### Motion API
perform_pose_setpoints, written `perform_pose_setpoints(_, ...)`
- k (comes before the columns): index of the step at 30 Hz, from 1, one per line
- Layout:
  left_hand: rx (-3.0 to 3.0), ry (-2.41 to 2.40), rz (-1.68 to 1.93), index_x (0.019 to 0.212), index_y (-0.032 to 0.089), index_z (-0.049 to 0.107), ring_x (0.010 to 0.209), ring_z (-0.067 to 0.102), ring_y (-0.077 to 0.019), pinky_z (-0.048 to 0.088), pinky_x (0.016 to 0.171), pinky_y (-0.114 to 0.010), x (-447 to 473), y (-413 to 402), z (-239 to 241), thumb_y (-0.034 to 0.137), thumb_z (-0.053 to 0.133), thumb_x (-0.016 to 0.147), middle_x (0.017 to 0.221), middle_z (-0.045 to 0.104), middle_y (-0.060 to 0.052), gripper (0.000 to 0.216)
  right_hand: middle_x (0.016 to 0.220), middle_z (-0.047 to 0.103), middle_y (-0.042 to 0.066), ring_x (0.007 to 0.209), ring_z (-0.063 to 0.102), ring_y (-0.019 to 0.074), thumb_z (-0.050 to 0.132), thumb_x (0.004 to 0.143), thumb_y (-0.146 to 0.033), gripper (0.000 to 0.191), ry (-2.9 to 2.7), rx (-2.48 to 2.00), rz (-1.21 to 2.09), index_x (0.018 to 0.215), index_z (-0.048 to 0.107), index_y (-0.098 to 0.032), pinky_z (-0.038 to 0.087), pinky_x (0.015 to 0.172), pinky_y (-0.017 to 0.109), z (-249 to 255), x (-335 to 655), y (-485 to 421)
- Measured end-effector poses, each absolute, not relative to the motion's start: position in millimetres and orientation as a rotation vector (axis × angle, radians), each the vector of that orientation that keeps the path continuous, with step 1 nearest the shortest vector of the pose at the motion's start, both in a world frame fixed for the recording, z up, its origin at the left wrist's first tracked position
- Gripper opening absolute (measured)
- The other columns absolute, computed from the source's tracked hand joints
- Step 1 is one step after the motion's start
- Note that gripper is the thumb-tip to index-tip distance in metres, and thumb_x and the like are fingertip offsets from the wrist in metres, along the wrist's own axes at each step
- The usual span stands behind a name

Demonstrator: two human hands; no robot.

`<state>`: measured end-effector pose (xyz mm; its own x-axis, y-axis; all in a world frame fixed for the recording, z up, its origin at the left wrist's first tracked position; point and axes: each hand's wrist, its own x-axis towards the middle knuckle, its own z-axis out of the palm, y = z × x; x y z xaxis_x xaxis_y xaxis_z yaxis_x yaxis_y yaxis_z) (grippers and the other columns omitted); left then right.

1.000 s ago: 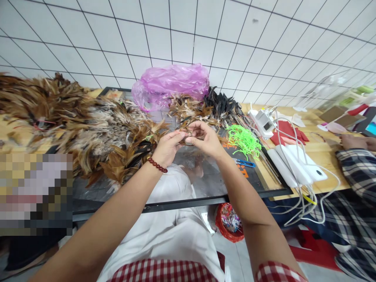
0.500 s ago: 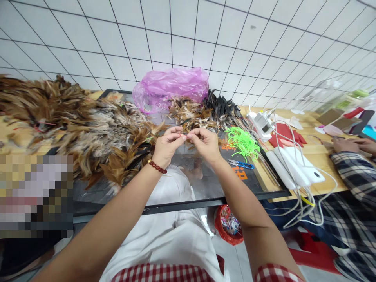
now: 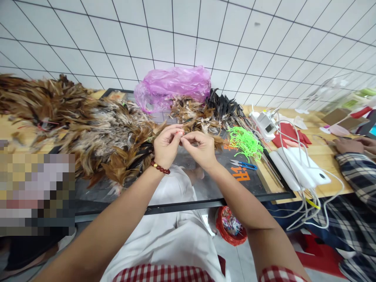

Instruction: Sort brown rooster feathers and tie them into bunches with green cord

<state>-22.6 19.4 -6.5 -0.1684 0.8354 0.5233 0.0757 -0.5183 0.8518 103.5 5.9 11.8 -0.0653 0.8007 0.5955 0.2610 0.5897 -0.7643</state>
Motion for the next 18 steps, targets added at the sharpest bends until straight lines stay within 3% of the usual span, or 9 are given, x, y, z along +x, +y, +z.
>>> perform_pose_setpoints(3, 1.515, 1.016, 1.753, 0.080, 0.020, 0.070, 0.104, 0.062, -0.0195, 0.047, 0.095, -0.036, -23, 21, -7, 0.030, 0.062, 0.083, 0.103, 0.069, -0.008, 0.013, 0.077, 0.070, 0.004, 0.076, 0.063, 0.0172, 0.065, 0.083, -0.041, 0.023, -1.637, -0.902, 0.563, 0.071, 0.069, -0.022, 0.052, 0.075, 0.034, 11, 104, 6)
perform_pose_setpoints(6, 1.522, 1.004, 1.767, 0.080, 0.020, 0.072, 0.103, 0.063, -0.0187, 0.047, 0.094, -0.034, -23, 21, -8, 0.030, 0.063, 0.083, 0.101, 0.070, -0.007, 0.014, 0.071, 0.066, 0.003, 0.067, 0.060, 0.0149, 0.063, 0.084, -0.048, 0.030, -1.563, -0.929, 0.697, 0.073, 0.066, -0.020, 0.052, 0.067, 0.031, 7, 104, 9)
perform_pose_setpoints(13, 1.522, 0.953, 1.873, 0.082, 0.019, 0.072, 0.097, 0.065, -0.0167, 0.049, 0.090, -0.032, -21, 23, -13, 0.030, 0.064, 0.084, 0.095, 0.071, -0.006, 0.014, 0.079, 0.068, 0.000, 0.071, 0.065, 0.0133, 0.072, 0.077, -0.045, 0.041, -1.458, -0.807, 0.891, 0.108, 0.054, -0.024, 0.055, 0.071, 0.029, 0, 99, 11)
perform_pose_setpoints(18, 1.569, 0.977, 1.951, 0.080, 0.019, 0.071, 0.084, 0.065, -0.0147, 0.052, 0.079, -0.029, -20, 23, -15, 0.030, 0.063, 0.085, 0.085, 0.071, -0.005, 0.015, 0.081, 0.069, -0.001, 0.073, 0.068, 0.0127, 0.077, 0.074, -0.040, 0.037, -1.466, -0.749, 0.822, 0.101, 0.058, -0.024, 0.057, 0.072, 0.027, 2, 101, 11)
